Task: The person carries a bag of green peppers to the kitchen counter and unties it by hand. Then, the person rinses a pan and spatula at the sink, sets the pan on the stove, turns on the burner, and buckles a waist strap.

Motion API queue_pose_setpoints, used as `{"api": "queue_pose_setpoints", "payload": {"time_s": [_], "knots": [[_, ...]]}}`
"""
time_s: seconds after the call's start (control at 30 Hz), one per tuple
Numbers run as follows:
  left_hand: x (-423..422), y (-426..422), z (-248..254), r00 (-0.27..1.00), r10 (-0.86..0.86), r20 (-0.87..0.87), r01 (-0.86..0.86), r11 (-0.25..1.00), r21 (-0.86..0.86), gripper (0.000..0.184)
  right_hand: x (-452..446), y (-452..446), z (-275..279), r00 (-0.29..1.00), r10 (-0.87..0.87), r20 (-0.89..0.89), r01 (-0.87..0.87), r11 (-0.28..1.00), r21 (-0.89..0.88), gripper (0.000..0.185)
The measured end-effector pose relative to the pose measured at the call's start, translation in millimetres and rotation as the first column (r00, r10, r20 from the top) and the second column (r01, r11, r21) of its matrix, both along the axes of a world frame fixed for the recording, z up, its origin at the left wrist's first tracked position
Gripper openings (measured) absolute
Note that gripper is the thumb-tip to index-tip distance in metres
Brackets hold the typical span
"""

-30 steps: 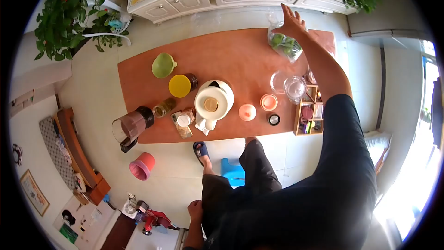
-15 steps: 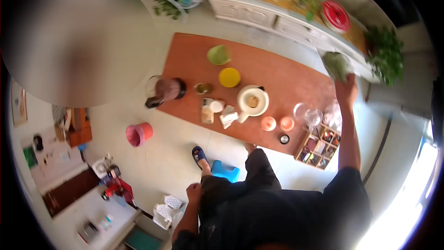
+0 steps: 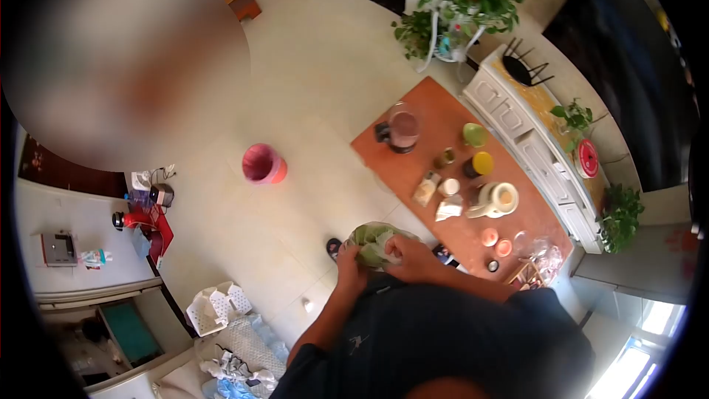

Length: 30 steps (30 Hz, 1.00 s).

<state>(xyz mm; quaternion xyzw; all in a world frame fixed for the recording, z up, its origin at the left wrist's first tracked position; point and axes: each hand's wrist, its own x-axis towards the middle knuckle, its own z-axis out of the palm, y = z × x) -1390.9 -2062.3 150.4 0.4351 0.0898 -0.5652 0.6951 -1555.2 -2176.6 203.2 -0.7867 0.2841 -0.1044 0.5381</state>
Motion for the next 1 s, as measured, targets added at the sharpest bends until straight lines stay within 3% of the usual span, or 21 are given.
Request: {"api": "queue_pose_setpoints", "payload": {"time_s": [0.03, 0.1, 0.17, 0.23, 0.27, 0.4, 0.47, 0.5, 0.57, 0.6, 0.63, 0.7, 0.73, 0.77, 0.8, 0.87, 0.9, 0.93, 0.97, 1.0], "knots": [[26.3, 20.5, -2.6, 1.0, 0.014, -0.007, -0.014, 1.0, 0.005, 0.042, 31.5, 12.5, 16.3, 1.0, 0.014, -0.007, -0.014, 1.0, 0.005, 0.05], [80.3, 54.5, -6.2, 0.995, 0.104, 0.002, -0.104, 0.994, -0.038, 0.043, 95.5, 23.4, 46.7, 0.948, 0.198, -0.248, -0.15, 0.969, 0.196, 0.061], [127.0, 83.4, 0.9, 0.974, 0.228, -0.013, -0.228, 0.973, -0.035, 0.043, 151.8, 38.4, 42.5, 0.943, 0.249, -0.22, -0.221, 0.965, 0.144, 0.072], [170.6, 122.6, -1.3, 0.935, 0.355, 0.003, -0.355, 0.935, -0.018, 0.045, 210.2, 49.7, 35.5, 0.855, 0.398, -0.331, -0.393, 0.916, 0.086, 0.077], [189.7, 138.2, 0.3, 0.903, 0.427, 0.059, -0.428, 0.903, 0.021, 0.048, 236.9, 56.6, 33.1, 0.843, 0.425, -0.33, -0.449, 0.893, 0.004, 0.073], [254.4, 182.2, 36.1, 0.793, 0.577, 0.199, -0.607, 0.778, 0.162, 0.055, 338.9, 78.1, 51.0, 0.732, 0.575, -0.365, -0.611, 0.792, 0.023, 0.052], [285.3, 200.9, 29.0, 0.723, 0.649, 0.237, -0.682, 0.726, 0.09, 0.053, 383.6, 87.1, 36.4, 0.797, 0.585, -0.153, -0.574, 0.811, 0.112, 0.045], [302.6, 212.3, 21.8, 0.697, 0.67, 0.256, -0.696, 0.717, 0.018, 0.052, 410.1, 91.3, 34.3, 0.799, 0.584, -0.146, -0.561, 0.81, 0.169, 0.045], [333.0, 221.6, 41.3, 0.613, 0.73, 0.303, -0.778, 0.625, 0.065, 0.047, 457.4, 98.8, 19.9, 0.854, 0.52, 0.014, -0.513, 0.838, 0.184, 0.04], [349.4, 229.8, 37.1, 0.56, 0.768, 0.312, -0.817, 0.574, 0.052, 0.05, 483.3, 106.5, 21.6, 0.891, 0.423, 0.163, -0.453, 0.835, 0.313, 0.035], [365.9, 241.1, 42.7, 0.528, 0.789, 0.314, -0.842, 0.535, 0.071, 0.05, 509.4, 111.2, 23.1, 0.941, 0.301, 0.152, -0.335, 0.773, 0.539, 0.033], [400.3, 258.0, 56.4, 0.644, 0.723, 0.25, -0.765, 0.614, 0.197, 0.046, 563.3, 121.6, 33.2, 0.977, 0.127, 0.172, -0.213, 0.521, 0.827, 0.032], [418.1, 263.4, 55.5, 0.664, 0.7, 0.262, -0.748, 0.621, 0.235, 0.04, 591.6, 126.7, 36.7, 0.974, 0.154, 0.168, -0.224, 0.515, 0.827, 0.032], [438.4, 271.5, 53.7, 0.649, 0.715, 0.26, -0.761, 0.604, 0.237, 0.04, 619.5, 131.8, 38.8, 0.978, 0.129, 0.165, -0.204, 0.427, 0.881, 0.031], [454.6, 280.3, 47.1, 0.711, 0.667, 0.223, -0.702, 0.66, 0.265, 0.041, 641.6, 135.3, 33.5, 0.982, 0.102, 0.158, -0.184, 0.333, 0.925, 0.031], [482.1, 289.8, 25.0, 0.753, 0.635, 0.172, -0.654, 0.696, 0.296, 0.043, 690.1, 143.7, 17.2, 0.968, 0.175, 0.18, -0.227, 0.301, 0.926, 0.031], [491.9, 292.0, -1.3, 0.72, 0.481, 0.5, -0.684, 0.612, 0.397, 0.047, 715.0, 148.6, 15.4, 0.95, 0.229, 0.212, -0.271, 0.268, 0.925, 0.03], [517.1, 295.1, -2.6, 0.617, 0.227, 0.754, -0.74, 0.494, 0.457, 0.052, 735.2, 163.6, 23.8, 0.941, 0.269, 0.203, -0.293, 0.351, 0.89, 0.031], [525.9, 305.2, 0.7, 0.495, 0.093, 0.864, -0.768, 0.511, 0.385, 0.066, 754.7, 176.6, 26.0, 0.885, 0.431, 0.174, -0.386, 0.473, 0.792, 0.031], [542.4, 312.2, 28.6, 0.489, 0.097, 0.867, -0.733, 0.584, 0.348, 0.067, 772.2, 189.3, 25.6, 0.776, 0.608, 0.168, -0.567, 0.556, 0.607, 0.031]]}}
